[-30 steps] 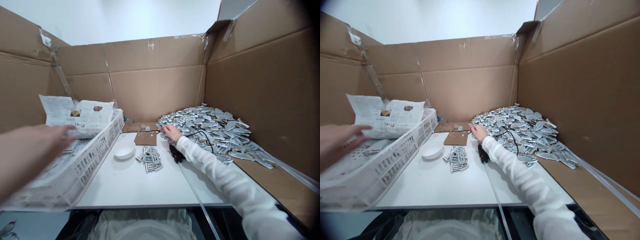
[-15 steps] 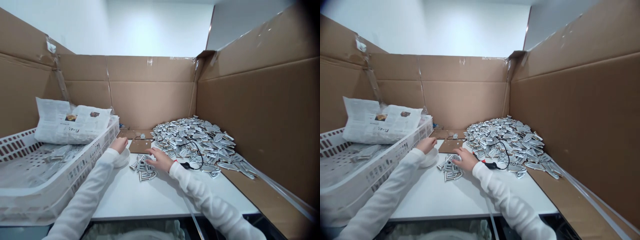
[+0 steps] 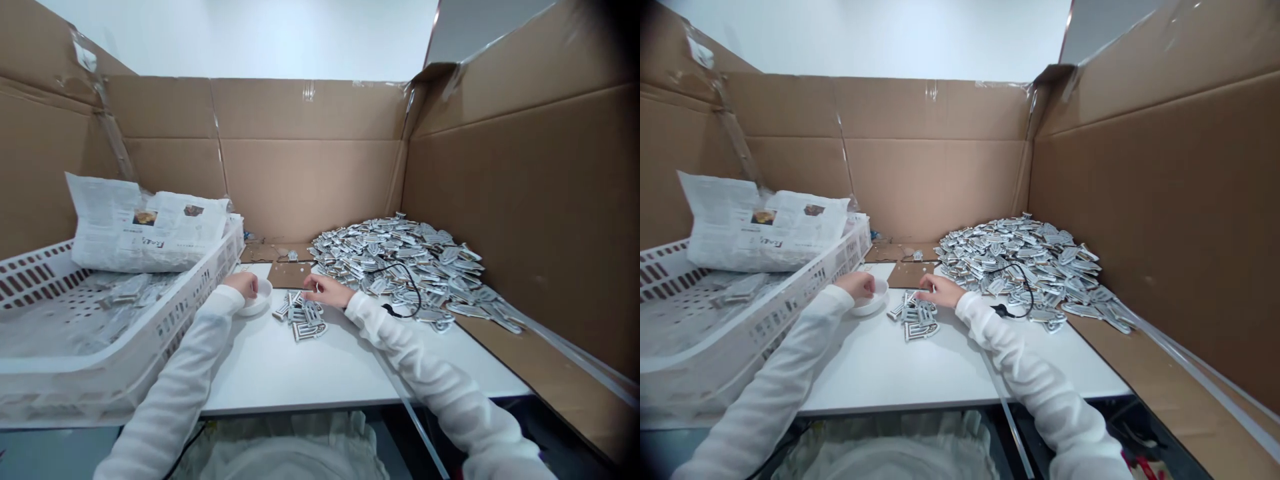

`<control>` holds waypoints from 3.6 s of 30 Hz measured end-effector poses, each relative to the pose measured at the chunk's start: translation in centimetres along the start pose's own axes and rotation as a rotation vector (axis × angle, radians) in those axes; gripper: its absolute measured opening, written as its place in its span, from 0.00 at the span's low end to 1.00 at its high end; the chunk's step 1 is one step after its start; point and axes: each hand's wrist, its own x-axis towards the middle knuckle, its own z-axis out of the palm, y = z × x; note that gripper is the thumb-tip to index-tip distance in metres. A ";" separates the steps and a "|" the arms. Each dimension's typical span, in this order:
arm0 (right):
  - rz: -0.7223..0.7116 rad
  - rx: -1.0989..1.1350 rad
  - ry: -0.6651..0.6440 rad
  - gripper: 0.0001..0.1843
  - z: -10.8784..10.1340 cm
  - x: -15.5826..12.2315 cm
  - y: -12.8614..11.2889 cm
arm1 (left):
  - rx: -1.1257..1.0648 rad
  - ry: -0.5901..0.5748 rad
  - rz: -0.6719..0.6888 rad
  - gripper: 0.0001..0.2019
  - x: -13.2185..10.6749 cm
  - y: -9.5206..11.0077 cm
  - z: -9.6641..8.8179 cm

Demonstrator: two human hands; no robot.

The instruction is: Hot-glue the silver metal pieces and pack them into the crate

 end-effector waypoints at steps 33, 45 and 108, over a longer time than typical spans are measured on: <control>0.095 0.720 0.402 0.20 -0.8 0.7 -1.8 | -0.915 0.302 0.426 0.09 -1.8 10.6 -0.3; 0.089 0.782 0.432 0.21 -0.3 0.5 -1.8 | -0.612 0.581 0.490 0.09 -2.2 9.8 1.2; 0.154 -0.380 -0.269 0.35 -2.5 -8.0 -2.0 | -1.661 0.216 0.110 0.12 -1.7 10.1 3.4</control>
